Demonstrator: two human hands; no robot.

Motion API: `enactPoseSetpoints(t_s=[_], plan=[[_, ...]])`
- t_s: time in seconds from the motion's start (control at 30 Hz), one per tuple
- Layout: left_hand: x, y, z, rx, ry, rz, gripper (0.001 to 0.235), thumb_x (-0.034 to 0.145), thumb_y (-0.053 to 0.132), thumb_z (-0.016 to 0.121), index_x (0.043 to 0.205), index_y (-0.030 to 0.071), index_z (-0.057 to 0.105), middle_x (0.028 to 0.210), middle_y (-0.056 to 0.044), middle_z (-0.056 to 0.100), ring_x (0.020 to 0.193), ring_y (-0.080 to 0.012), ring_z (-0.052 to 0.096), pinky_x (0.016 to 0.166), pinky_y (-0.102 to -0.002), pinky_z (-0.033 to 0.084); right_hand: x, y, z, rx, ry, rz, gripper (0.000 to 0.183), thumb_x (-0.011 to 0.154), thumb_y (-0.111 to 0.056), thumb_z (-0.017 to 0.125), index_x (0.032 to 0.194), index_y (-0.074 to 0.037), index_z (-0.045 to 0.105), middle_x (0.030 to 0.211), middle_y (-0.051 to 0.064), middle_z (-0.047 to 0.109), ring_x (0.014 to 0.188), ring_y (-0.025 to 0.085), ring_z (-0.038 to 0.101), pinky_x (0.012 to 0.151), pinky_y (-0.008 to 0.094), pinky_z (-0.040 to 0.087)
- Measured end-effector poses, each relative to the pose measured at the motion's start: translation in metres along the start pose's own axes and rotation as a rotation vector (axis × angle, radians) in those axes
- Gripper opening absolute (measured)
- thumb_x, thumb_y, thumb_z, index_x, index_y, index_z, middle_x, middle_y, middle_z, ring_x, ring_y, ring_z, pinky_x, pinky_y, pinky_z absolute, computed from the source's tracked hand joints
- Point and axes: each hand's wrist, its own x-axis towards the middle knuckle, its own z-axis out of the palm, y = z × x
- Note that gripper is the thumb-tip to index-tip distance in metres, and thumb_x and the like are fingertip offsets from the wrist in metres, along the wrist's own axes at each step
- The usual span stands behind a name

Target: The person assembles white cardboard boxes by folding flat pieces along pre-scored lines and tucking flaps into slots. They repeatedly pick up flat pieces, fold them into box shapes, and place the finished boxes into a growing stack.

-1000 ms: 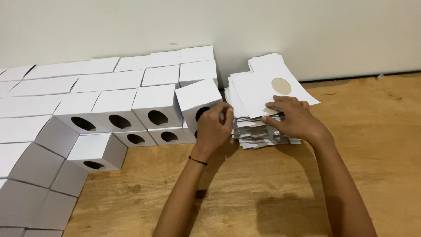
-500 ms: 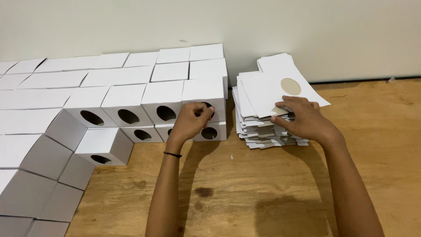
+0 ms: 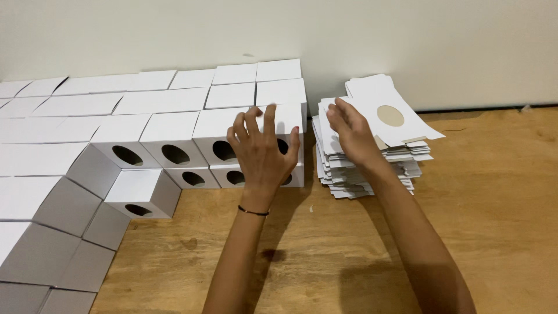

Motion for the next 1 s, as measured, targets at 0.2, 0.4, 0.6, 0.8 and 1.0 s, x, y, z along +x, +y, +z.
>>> enactPoseSetpoints(t_s=[0.2, 0.4, 0.6, 0.8, 1.0], plan=[[-0.011, -0.006, 0.007, 0.084, -0.357, -0.193, 0.069, 0.094, 0.062, 0.049, 0.142, 0.013, 0.053, 0.139, -0.026, 0.048, 0.139, -0.0462, 0.032, 0.104, -0.073, 0.009, 0.024, -0.046, 0.061, 0.035, -0.02, 0.235, 0.091, 0.098, -0.066, 0.01, 0.158, 0.003, 0.004, 0.164, 0.028, 0.004, 0.151, 0.046, 0.002, 0.123, 0.057, 0.005], [-0.019, -0.02, 0.026, 0.049, -0.266, -0.139, 0.07, 0.091, 0.066, 0.048, 0.138, 0.014, 0.056, 0.136, -0.023, 0.05, 0.137, -0.0445, 0.039, 0.106, -0.073, 0.011, 0.033, -0.028, 0.074, 0.063, 0.082, 0.22, 0.101, 0.092, -0.074, 0.004, 0.158, 0.003, 0.005, 0.165, 0.028, 0.003, 0.152, 0.044, -0.001, 0.124, 0.055, 0.0], [-0.02, -0.026, 0.031, 0.052, -0.265, -0.131, 0.071, 0.09, 0.066, 0.049, 0.138, 0.015, 0.057, 0.142, -0.02, 0.052, 0.14, -0.0404, 0.039, 0.111, -0.068, 0.007, 0.046, -0.006, 0.075, 0.211, 0.19, 0.21, 0.099, 0.093, -0.073, 0.002, 0.159, 0.0, 0.003, 0.166, 0.025, 0.0, 0.153, 0.04, 0.001, 0.125, 0.051, 0.001], [-0.014, -0.024, 0.022, 0.007, -0.327, -0.172, 0.077, 0.092, 0.068, 0.041, 0.144, 0.012, 0.052, 0.141, -0.021, 0.053, 0.139, -0.0413, 0.039, 0.111, -0.068, 0.008, 0.026, -0.012, 0.023, -0.135, 0.056, 0.153, 0.081, 0.103, -0.059, 0.041, 0.155, 0.001, 0.025, 0.15, 0.028, 0.039, 0.141, 0.041, 0.039, 0.115, 0.052, 0.033], [-0.023, 0.0, 0.049, -0.138, 0.067, 0.09, 0.066, 0.09, 0.057, 0.048, 0.135, 0.009, 0.056, 0.135, -0.016, 0.052, 0.138, -0.0416, 0.037, 0.116, -0.06, 0.017, -0.004, 0.006, -0.066, -1.066, 0.096, 0.113, 0.065, 0.091, -0.05, 0.065, 0.135, -0.001, 0.062, 0.12, 0.024, 0.067, 0.115, 0.045, 0.06, 0.09, 0.055, 0.053]])
